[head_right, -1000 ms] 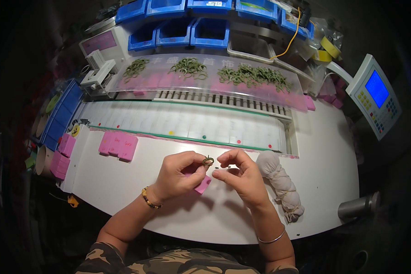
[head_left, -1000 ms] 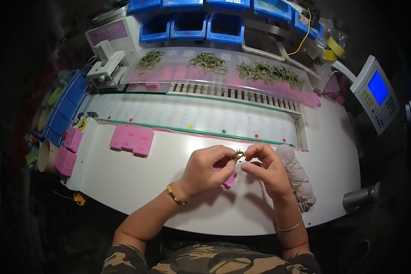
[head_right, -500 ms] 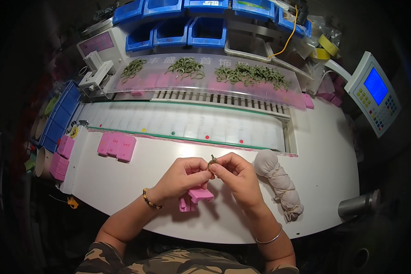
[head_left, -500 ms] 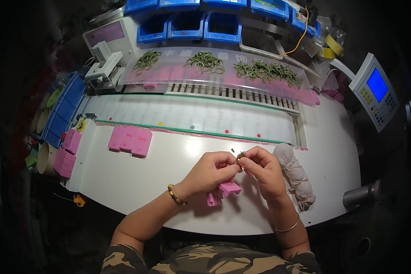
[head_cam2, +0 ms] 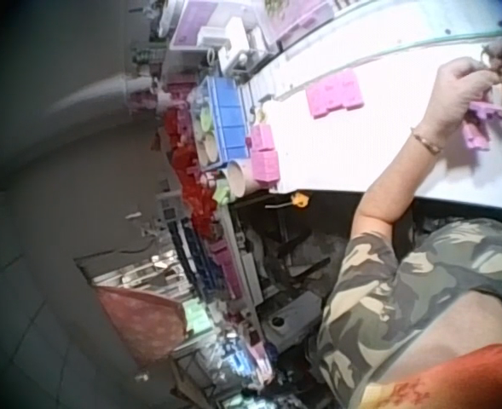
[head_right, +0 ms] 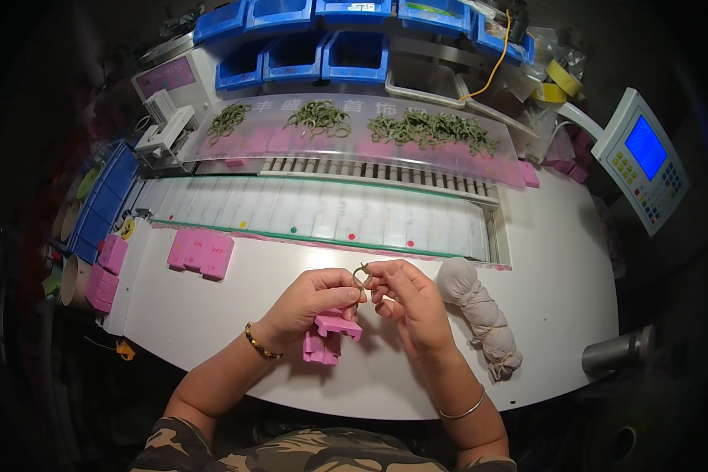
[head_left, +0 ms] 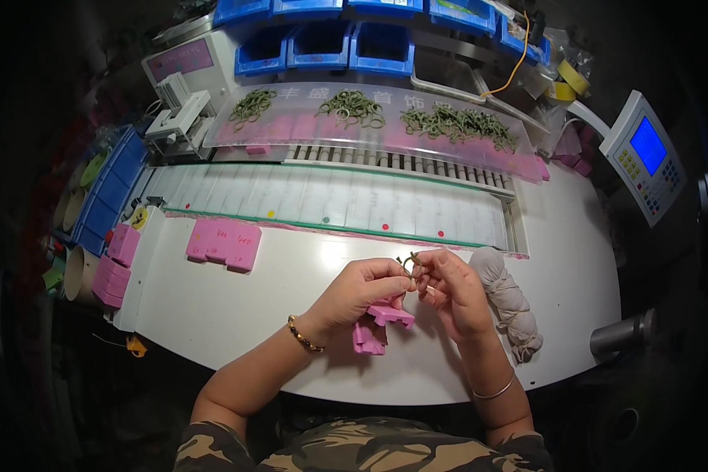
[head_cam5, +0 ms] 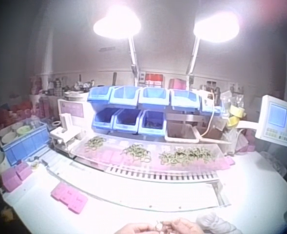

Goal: The person cleans pink plastic blocks with a white cloth, then inserts small dark components into the blocks by hand.

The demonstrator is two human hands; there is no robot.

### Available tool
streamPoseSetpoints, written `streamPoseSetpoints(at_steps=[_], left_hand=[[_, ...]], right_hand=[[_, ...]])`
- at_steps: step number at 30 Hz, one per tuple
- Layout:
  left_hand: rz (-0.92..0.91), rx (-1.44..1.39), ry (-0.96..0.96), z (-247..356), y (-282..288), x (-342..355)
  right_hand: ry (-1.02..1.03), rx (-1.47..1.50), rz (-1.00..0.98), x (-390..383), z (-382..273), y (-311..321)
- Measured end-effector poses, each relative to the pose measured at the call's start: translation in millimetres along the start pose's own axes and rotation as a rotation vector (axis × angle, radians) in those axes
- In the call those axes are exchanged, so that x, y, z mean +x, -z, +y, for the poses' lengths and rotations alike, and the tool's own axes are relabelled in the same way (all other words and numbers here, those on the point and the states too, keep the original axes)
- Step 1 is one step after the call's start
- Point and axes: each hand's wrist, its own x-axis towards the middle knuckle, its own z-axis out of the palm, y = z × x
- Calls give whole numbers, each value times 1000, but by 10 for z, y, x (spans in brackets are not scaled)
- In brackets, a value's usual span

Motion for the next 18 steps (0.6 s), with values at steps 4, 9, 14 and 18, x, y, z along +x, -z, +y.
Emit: streamPoseSetpoints(at_steps=[4, 9, 14, 18], left_hand=[[9, -54, 9, 29, -32, -7], [12, -57, 7, 10, -24, -3], [54, -7, -48, -17, -31, 1], [114, 48, -95, -49, -39, 11]], right_hand=[[-14, 27, 7, 8, 2, 7], [-11, 23, -16, 5, 8, 20], [-9, -20, 39, -3, 5, -1], [12, -8, 7, -2, 32, 10]])
